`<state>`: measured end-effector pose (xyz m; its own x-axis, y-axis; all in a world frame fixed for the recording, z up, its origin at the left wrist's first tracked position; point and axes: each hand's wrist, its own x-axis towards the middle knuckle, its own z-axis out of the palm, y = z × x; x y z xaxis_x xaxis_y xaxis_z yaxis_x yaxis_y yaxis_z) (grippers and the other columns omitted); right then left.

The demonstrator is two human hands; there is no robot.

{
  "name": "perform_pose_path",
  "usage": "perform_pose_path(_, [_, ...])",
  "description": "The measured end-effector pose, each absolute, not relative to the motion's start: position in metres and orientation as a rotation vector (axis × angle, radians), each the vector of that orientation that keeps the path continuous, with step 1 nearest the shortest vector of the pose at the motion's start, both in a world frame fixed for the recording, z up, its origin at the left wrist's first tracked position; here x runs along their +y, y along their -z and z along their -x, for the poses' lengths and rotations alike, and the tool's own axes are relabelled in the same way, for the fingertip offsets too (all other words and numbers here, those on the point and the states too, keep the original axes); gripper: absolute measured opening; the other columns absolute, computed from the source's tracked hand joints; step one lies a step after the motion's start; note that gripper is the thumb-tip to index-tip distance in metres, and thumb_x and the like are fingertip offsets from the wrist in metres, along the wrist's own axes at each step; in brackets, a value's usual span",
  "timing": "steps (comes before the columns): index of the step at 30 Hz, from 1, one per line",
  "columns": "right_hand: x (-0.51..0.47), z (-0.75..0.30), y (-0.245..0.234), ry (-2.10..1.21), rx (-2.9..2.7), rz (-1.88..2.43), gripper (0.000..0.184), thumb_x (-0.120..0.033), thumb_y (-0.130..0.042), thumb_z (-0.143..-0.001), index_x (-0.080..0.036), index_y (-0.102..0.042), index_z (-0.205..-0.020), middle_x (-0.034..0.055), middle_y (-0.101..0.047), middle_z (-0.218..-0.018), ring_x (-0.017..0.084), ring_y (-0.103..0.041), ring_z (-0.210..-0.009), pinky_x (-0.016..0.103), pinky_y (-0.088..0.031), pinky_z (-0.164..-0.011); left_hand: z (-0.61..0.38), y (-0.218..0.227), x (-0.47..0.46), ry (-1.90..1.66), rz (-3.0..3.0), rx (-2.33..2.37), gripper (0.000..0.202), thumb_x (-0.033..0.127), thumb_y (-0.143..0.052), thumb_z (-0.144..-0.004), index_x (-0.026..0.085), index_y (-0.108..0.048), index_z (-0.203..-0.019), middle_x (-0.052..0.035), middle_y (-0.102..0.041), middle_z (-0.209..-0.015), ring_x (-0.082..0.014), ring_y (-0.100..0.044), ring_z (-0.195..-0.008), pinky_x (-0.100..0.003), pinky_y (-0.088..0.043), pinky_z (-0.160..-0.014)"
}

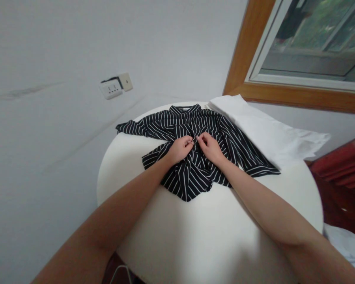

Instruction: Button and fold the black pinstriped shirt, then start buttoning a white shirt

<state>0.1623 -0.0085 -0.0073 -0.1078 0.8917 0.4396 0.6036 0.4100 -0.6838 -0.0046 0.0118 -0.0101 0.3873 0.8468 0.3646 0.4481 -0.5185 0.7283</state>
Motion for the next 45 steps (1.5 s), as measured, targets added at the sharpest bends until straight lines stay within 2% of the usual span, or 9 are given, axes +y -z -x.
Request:
perform_pose_path(3, [-0.019,-0.161,0.001,-0.253,-1.864,1.259,0.029,-0.04,-0.033,-0.098,-0.021,-0.051,-0.086,0.0009,-0.057,-0.077,0.016,-0.054,-0.07,0.026,-0.039,-0.07,0.004,0.01,0.014,-1.021,-2.055,1.135,0.01,0.022,-0.051,-0.084,0.016,-0.058,-0.086,-0.0012,-0.064,-0.077,-0.0147,-0.061,-0.072,-0.029,-0.048,-0.074])
perform_pose_path(6, [-0.024,-0.159,-0.003,-0.07,-2.008,1.291,0.031,-0.037,-0.032,-0.099,-0.021,-0.052,-0.083,0.0036,-0.061,-0.081,0.018,-0.056,-0.079,0.027,-0.038,-0.074,0.003,0.011,0.012,-1.026,-2.064,1.145,0.01,0.022,-0.051,-0.083,0.016,-0.059,-0.084,-0.0009,-0.064,-0.076,-0.0144,-0.06,-0.071,-0.028,-0.048,-0.073])
perform_pose_path(11, [-0.024,-0.151,-0.001,0.107,-2.106,1.489,0.025,-0.034,-0.036,-0.098,-0.02,-0.053,-0.085,0.0057,-0.064,-0.081,0.02,-0.057,-0.077,0.028,-0.035,-0.067,0.002,0.009,0.007,-1.029,-2.126,1.087,0.012,0.024,-0.05,-0.084,0.017,-0.059,-0.081,-0.0003,-0.063,-0.074,-0.0141,-0.059,-0.069,-0.027,-0.047,-0.069])
perform_pose_path(16, [-0.022,-0.147,0.001,0.194,-2.053,1.61,0.029,-0.031,-0.031,-0.099,-0.018,-0.054,-0.089,0.0087,-0.066,-0.08,0.022,-0.059,-0.075,0.029,-0.032,-0.062,0.002,0.004,0.002,-1.052,-2.202,1.059,0.009,0.019,-0.049,-0.083,0.018,-0.058,-0.081,-0.0005,-0.063,-0.075,-0.0139,-0.059,-0.07,-0.026,-0.046,-0.069])
perform_pose_path(25, [-0.018,-0.157,0.002,-0.098,-2.019,1.483,0.033,-0.04,-0.035,-0.098,-0.021,-0.05,-0.076,0.0026,-0.059,-0.072,0.017,-0.054,-0.067,0.027,-0.033,-0.06,0.005,-0.003,-0.002,-0.994,-2.442,1.131,0.012,0.02,-0.047,-0.085,0.018,-0.059,-0.081,-0.0023,-0.061,-0.075,-0.0146,-0.055,-0.068,-0.027,-0.044,-0.066])
perform_pose_path(30, [-0.01,-0.16,0.004,-0.499,-1.9,1.218,0.04,-0.049,-0.035,-0.096,-0.022,-0.043,-0.068,-0.0019,-0.049,-0.062,0.014,-0.049,-0.062,0.025,-0.038,-0.062,0.011,-0.006,0.005,-1.03,-2.285,1.086,0.014,0.027,-0.052,-0.083,0.018,-0.062,-0.083,-0.0012,-0.064,-0.074,-0.0133,-0.055,-0.064,-0.026,-0.045,-0.065])
perform_pose_path(37, [-0.004,-0.171,0.005,-0.8,-1.816,1.082,0.049,-0.063,-0.038,-0.091,-0.022,-0.047,-0.067,-0.0041,-0.047,-0.055,0.013,-0.046,-0.055,0.027,-0.041,-0.061,0.013,-0.007,0.015,-0.826,-2.084,0.965,0.023,0.038,-0.056,-0.081,0.017,-0.063,-0.082,0.0003,-0.062,-0.072,-0.0129,-0.054,-0.066,-0.026,-0.044,-0.065])
perform_pose_path(42, [-0.004,-0.171,0.004,-0.823,-1.847,1.076,0.048,-0.061,-0.038,-0.092,-0.021,-0.05,-0.068,-0.0045,-0.048,-0.055,0.012,-0.048,-0.055,0.027,-0.042,-0.064,0.009,-0.007,0.01,-0.927,-2.094,0.962,0.022,0.036,-0.05,-0.086,0.017,-0.059,-0.08,0.0004,-0.06,-0.074,-0.0121,-0.053,-0.065,-0.026,-0.043,-0.065])
perform_pose_path(45, [-0.005,-0.171,0.002,-0.815,-1.858,1.069,0.044,-0.057,-0.039,-0.093,-0.02,-0.057,-0.076,-0.0037,-0.053,-0.058,0.013,-0.053,-0.059,0.028,-0.044,-0.07,0.01,-0.004,0.013,-0.977,-2.068,1.005,0.017,0.031,-0.049,-0.086,0.018,-0.057,-0.08,0.001,-0.058,-0.073,-0.0123,-0.053,-0.065,-0.026,-0.043,-0.066])
